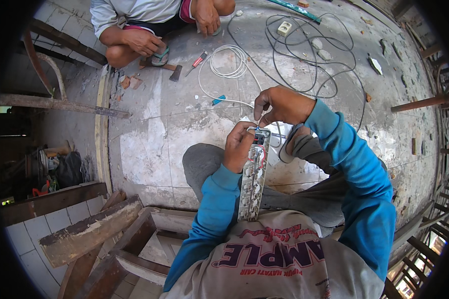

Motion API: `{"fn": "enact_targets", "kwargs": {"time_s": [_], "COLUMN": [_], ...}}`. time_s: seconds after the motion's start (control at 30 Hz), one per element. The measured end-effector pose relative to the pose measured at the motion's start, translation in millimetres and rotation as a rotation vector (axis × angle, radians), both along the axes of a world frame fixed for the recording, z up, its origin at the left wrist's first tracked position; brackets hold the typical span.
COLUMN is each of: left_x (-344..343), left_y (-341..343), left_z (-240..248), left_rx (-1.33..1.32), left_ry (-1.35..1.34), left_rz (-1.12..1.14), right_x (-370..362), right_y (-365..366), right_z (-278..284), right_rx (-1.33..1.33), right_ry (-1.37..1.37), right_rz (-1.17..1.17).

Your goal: The person wires a power strip by opening the casing and connecting wires to the internal terminals.

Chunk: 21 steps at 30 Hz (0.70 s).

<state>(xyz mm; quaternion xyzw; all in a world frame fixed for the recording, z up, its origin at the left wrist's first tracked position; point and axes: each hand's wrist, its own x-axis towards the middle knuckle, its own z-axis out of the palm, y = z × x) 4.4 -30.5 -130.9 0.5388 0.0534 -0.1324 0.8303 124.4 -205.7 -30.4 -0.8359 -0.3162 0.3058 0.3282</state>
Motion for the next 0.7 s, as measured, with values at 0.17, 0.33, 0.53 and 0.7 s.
{"fn": "enact_targets", "kwargs": {"time_s": [0.17, 0.33, 0.53, 0.7], "left_x": [0, -1, -1, -2], "left_y": [5, 8, 4, 9], "left_z": [3, 9, 17, 14], "left_rx": [0.035, 0.057, 0.144, 0.165], "left_ry": [-0.028, -0.052, -0.093, -0.066], "left_rz": [-0.026, -0.013, 0.032, 0.001], "right_x": [-27, -73, -97, -95], "right_y": [-11, -17, -8, -7], "right_z": [-4, -12, -41, -45], "right_rx": [0.221, 0.35, 0.537, 0.61], "right_ry": [-0.067, 0.089, 0.372, 0.513], "right_rz": [-0.217, -0.516, -0.74, -0.745]}}
